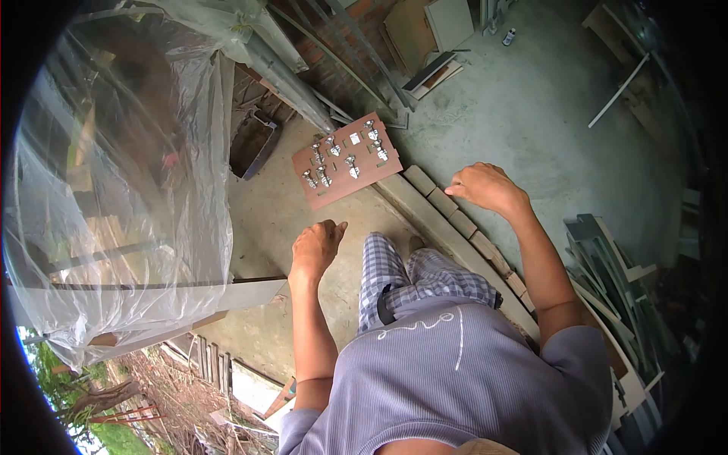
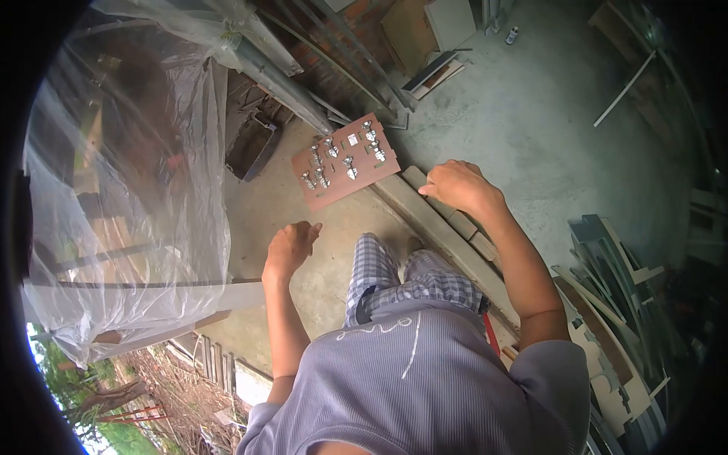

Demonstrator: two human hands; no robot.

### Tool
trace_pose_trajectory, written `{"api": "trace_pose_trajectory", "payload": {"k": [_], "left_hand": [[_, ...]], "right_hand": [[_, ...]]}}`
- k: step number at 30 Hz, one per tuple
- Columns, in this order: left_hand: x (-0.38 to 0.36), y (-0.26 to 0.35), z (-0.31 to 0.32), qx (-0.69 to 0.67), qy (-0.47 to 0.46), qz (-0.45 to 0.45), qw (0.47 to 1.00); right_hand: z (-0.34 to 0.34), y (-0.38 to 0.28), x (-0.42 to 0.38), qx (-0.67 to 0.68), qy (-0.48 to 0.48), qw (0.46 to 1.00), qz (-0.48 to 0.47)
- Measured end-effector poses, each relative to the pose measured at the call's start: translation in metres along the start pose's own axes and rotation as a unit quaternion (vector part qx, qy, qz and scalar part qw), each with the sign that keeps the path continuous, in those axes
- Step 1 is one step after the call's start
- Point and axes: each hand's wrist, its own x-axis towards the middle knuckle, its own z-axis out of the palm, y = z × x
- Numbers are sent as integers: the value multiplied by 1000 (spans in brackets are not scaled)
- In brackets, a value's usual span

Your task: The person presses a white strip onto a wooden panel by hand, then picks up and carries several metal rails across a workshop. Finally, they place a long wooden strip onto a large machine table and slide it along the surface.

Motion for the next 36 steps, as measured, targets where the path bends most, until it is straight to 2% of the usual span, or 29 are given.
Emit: {"api": "trace_pose_trajectory", "payload": {"k": [5,8,11,13,15,20,22,24,28,31,32,35,36], "left_hand": [[10,-3,10,-11,-11,-18,1000],[31,0,9,-39,-36,-29,998],[81,-25,52,-81,-51,-28,995],[115,-41,92,-58,-102,-90,989],[141,-60,136,-81,-192,-177,962],[135,-85,191,-111,-271,-194,936],[135,-89,187,-120,-266,-214,932],[142,-90,177,-127,-261,-229,929],[160,-81,144,-145,-218,-248,933],[176,-70,121,-161,-192,-250,935],[180,-66,115,-162,-188,-246,937],[186,-57,103,-175,-186,-251,934],[188,-54,100,-186,-190,-260,928]], "right_hand": [[-1,19,0,-8,-19,999,45],[-12,8,1,0,-22,998,53],[-16,2,10,-1,-16,999,37],[-23,1,18,-16,-17,999,26],[-33,1,32,-40,-21,999,20],[-52,1,80,-62,-54,997,9],[-56,-4,101,-62,-60,996,0],[-56,-8,118,-73,-23,993,-85],[-70,-21,147,-64,-39,986,-146],[-87,-25,166,-70,-46,984,-155],[-99,-28,174,-112,-121,979,-121],[-112,-18,189,-60,-74,986,-135],[-123,-19,194,-82,-96,984,-127]]}}
